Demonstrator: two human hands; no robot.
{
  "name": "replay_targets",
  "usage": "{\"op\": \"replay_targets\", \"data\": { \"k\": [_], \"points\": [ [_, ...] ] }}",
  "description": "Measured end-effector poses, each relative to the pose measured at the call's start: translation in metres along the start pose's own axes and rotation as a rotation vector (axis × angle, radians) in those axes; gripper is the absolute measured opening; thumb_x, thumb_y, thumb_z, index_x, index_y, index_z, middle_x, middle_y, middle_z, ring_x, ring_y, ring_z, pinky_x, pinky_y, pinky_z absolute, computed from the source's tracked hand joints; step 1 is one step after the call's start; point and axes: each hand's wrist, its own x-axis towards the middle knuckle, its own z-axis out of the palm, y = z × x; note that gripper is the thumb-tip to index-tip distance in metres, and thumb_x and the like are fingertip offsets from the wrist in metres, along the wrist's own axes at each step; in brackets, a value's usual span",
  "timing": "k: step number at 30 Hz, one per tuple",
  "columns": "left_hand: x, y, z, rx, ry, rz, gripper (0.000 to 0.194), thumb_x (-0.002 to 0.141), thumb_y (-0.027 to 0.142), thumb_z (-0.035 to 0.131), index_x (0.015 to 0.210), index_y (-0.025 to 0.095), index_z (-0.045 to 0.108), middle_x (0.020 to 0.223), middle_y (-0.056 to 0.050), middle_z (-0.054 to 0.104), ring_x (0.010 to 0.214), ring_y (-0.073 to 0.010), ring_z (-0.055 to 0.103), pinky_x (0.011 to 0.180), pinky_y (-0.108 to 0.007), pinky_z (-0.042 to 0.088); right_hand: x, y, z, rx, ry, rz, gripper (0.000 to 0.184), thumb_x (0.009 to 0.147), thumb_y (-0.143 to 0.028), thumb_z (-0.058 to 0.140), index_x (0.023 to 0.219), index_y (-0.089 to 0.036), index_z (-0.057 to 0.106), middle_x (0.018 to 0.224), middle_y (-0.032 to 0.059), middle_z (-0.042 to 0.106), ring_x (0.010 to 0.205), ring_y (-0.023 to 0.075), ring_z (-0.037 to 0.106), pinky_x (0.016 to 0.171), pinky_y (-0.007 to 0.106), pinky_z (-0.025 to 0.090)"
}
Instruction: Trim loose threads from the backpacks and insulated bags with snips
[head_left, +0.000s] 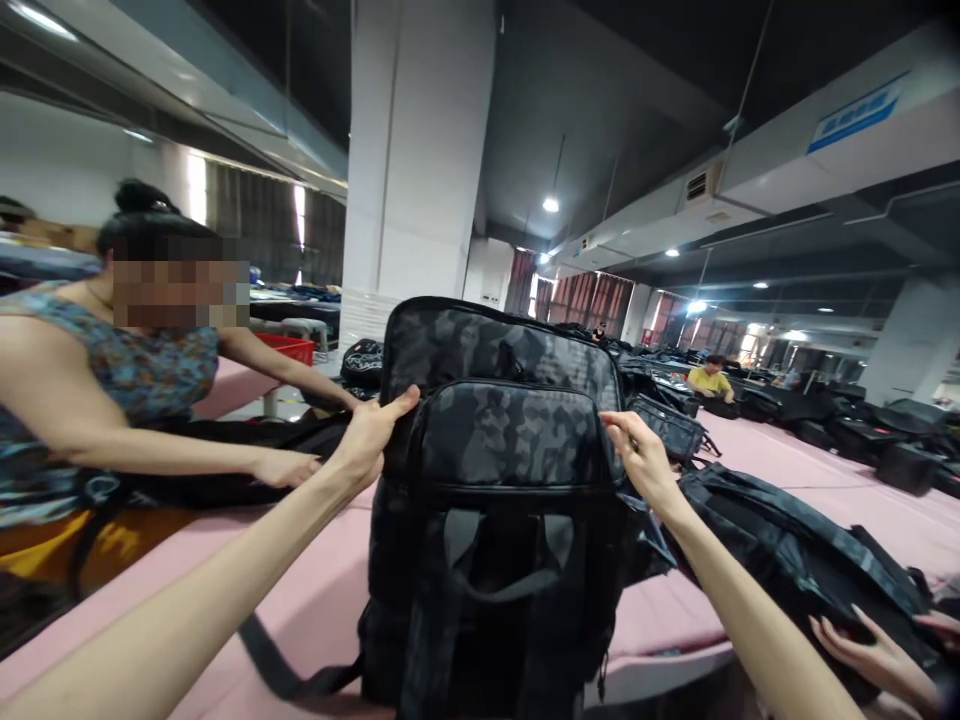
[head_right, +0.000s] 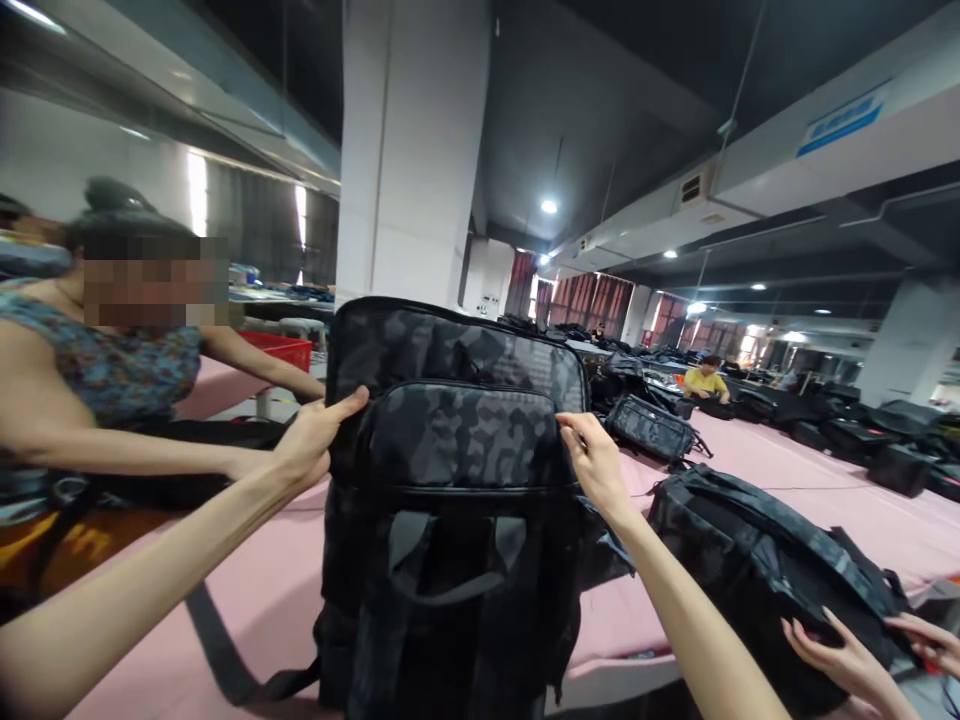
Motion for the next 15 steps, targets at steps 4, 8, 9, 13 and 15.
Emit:
{"op": "replay_targets", "data": {
  "k": [4,8,9,13,15],
  "points": [
    [0.001,-0.001,-0.007,0.01,-0.014,0.0,0.018,0.069,0.023,0.069,0.082,0.012,0.063,0.069,-0.003,0.069,0.06,-0.0134,0.065,0.058,-0.02,0.053,0.037,-0.009,0.025,-0.217,0.053,-0.09,0.025,0.084,-0.035,0.053,0.101,-0.019,0.062,0.091,0.0052,0.061,0.081,0.0174,0.06,0.072,0.027,0.045],
    [-0.002,0.007,-0.002,0.005,-0.046,-0.057,0.014,0.07,0.022,0.068,0.079,0.013,0.064,0.071,-0.005,0.07,0.062,-0.0148,0.066,0.058,-0.021,0.054,0.059,-0.042,0.051,-0.453,-0.07,-0.275,0.03,0.081,-0.033,0.058,0.111,-0.028,0.059,0.103,0.0028,0.058,0.081,0.0158,0.06,0.065,0.024,0.044],
    [-0.003,0.009,-0.001,-0.001,-0.06,-0.075,0.014,0.071,0.023,0.068,0.08,0.013,0.064,0.072,-0.005,0.071,0.063,-0.015,0.066,0.059,-0.021,0.054,0.062,-0.052,0.057,-0.504,-0.116,-0.33,0.031,0.083,-0.03,0.056,0.114,-0.031,0.057,0.108,0.0021,0.057,0.081,0.015,0.06,0.063,0.023,0.043],
    [-0.008,0.018,-0.005,-0.048,-0.179,-0.206,0.022,0.076,0.032,0.064,0.084,0.011,0.064,0.074,-0.008,0.07,0.065,-0.0174,0.067,0.063,-0.026,0.056,0.077,-0.081,0.08,-0.57,-0.245,-0.457,0.033,0.086,-0.018,0.047,0.115,-0.032,0.055,0.108,0.001,0.057,0.08,0.0138,0.059,0.06,0.022,0.04],
    [-0.008,0.02,-0.009,-0.119,-0.265,-0.287,0.028,0.079,0.038,0.059,0.087,0.011,0.064,0.076,-0.008,0.071,0.069,-0.0185,0.067,0.067,-0.029,0.056,0.089,-0.088,0.092,-0.522,-0.242,-0.456,0.027,0.084,-0.016,0.046,0.104,-0.028,0.06,0.1,0.0008,0.06,0.082,0.0146,0.059,0.062,0.022,0.04]
  ]
}}
